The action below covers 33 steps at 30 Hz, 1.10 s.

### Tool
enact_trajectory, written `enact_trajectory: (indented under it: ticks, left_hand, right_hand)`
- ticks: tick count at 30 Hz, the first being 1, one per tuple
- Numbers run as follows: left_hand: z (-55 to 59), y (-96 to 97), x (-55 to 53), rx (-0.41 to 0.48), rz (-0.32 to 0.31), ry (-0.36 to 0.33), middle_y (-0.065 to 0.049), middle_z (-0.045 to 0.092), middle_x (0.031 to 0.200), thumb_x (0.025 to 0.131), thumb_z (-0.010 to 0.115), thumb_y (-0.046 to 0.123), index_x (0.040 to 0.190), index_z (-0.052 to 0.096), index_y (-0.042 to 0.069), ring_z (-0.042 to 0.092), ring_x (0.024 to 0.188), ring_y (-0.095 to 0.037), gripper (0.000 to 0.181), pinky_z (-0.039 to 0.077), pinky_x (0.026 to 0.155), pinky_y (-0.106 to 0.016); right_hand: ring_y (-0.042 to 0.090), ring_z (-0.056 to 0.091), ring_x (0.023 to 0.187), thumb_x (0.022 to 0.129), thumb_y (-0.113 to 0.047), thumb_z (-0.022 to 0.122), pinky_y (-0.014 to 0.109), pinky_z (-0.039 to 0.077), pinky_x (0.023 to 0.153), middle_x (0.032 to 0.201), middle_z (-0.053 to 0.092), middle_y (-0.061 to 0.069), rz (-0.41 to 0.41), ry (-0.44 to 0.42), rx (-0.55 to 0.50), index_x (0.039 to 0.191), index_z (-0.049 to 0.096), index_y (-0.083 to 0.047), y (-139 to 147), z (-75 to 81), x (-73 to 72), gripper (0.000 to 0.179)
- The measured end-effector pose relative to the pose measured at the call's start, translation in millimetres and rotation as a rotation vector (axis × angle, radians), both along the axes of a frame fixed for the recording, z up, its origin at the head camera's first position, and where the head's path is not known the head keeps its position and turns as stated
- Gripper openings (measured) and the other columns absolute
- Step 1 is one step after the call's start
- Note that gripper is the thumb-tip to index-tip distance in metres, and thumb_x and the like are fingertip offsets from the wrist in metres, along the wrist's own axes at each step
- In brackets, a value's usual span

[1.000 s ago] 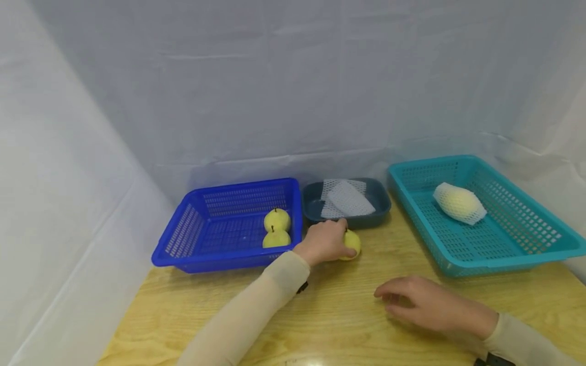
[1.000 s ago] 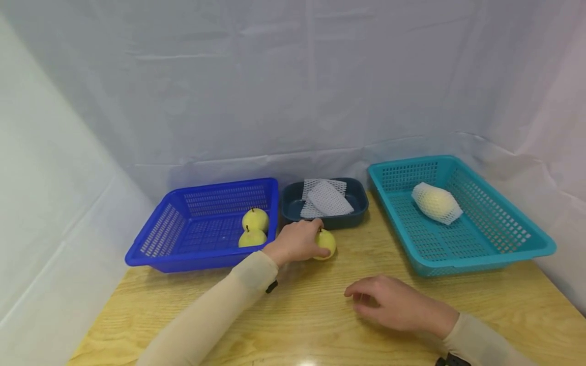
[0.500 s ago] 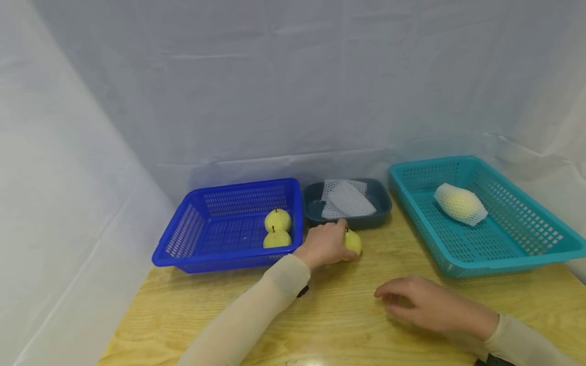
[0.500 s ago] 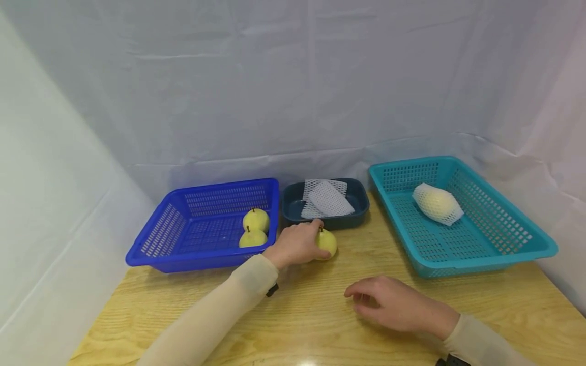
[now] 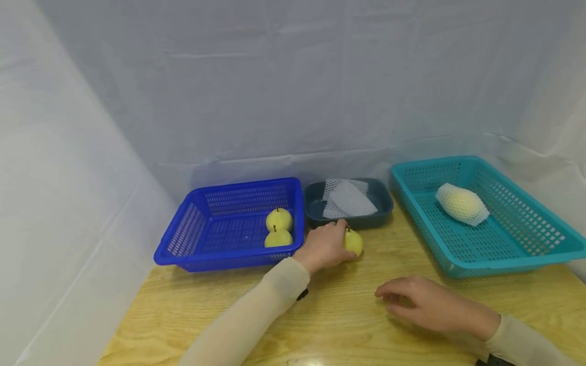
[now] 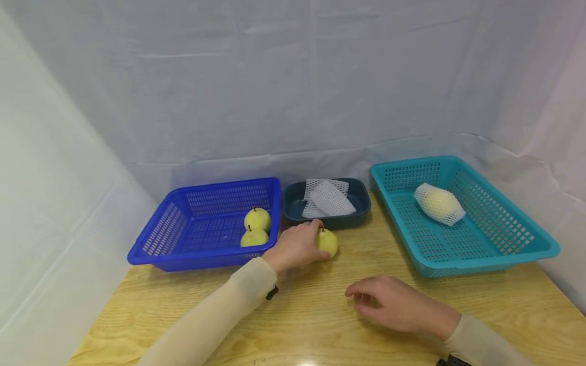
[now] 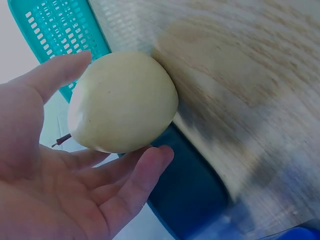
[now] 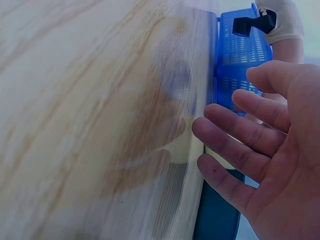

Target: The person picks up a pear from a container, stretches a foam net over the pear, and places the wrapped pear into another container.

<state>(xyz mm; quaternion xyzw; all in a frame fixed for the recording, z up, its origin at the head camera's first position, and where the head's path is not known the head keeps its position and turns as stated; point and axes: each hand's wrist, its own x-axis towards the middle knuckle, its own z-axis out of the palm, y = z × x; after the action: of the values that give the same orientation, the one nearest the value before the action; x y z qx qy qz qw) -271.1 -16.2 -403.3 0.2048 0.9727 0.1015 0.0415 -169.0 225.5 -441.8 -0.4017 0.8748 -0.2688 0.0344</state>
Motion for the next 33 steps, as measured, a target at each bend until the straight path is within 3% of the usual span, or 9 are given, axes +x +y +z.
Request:
enact_trajectory:
  ticks: [14, 20, 27, 33]
  left_hand:
    - [-1.8, -4.6, 2.7, 0.013, 0.014, 0.009, -0.003, 0.065, 0.117, 0.083, 0.075, 0.057, 0.135, 0.053, 0.018, 0.063, 0.09, -0.02, 0.069, 0.053, 0.074, -0.038]
    - [0.0, -7.9, 8.0, 0.023, 0.027, 0.016, -0.003, 0.063, 0.121, 0.083, 0.074, 0.058, 0.138, 0.052, 0.018, 0.062, 0.1, -0.02, 0.071, 0.053, 0.081, -0.039]
    - [5.8, -10.3, 21.9, 0.077, 0.017, 0.061, -0.007, 0.06, 0.126, 0.089, 0.07, 0.051, 0.138, 0.051, 0.011, 0.058, 0.115, -0.023, 0.066, 0.05, 0.098, -0.041]
    - [12.0, -11.3, 33.1, 0.096, -0.017, 0.132, -0.007, 0.06, 0.124, 0.093, 0.065, 0.048, 0.137, 0.052, 0.01, 0.057, 0.112, -0.023, 0.06, 0.051, 0.097, -0.039]
  right_hand:
    - [0.0, 0.064, 0.097, 0.099, -0.023, 0.065, 0.03, 0.057, 0.083, 0.11, 0.071, -0.011, -0.001, -0.043, -0.007, 0.124, 0.069, -0.013, -5, 6.1, -1.8, 0.028]
    - [0.0, 0.063, 0.096, 0.098, -0.022, 0.066, 0.03, 0.057, 0.081, 0.113, 0.072, -0.006, 0.011, 0.006, -0.003, 0.124, 0.069, -0.012, -7, 23.0, -2.4, 0.028]
    - [0.0, 0.062, 0.098, 0.101, -0.027, 0.063, 0.032, 0.057, 0.082, 0.117, 0.071, -0.007, -0.011, 0.002, 0.037, 0.127, 0.068, -0.017, -10, 44.7, -7.1, 0.029]
    - [-0.002, 0.062, 0.096, 0.101, -0.034, 0.061, 0.03, 0.056, 0.08, 0.117, 0.069, -0.014, -0.032, 0.025, 0.052, 0.128, 0.067, -0.022, -10, 66.5, -12.1, 0.029]
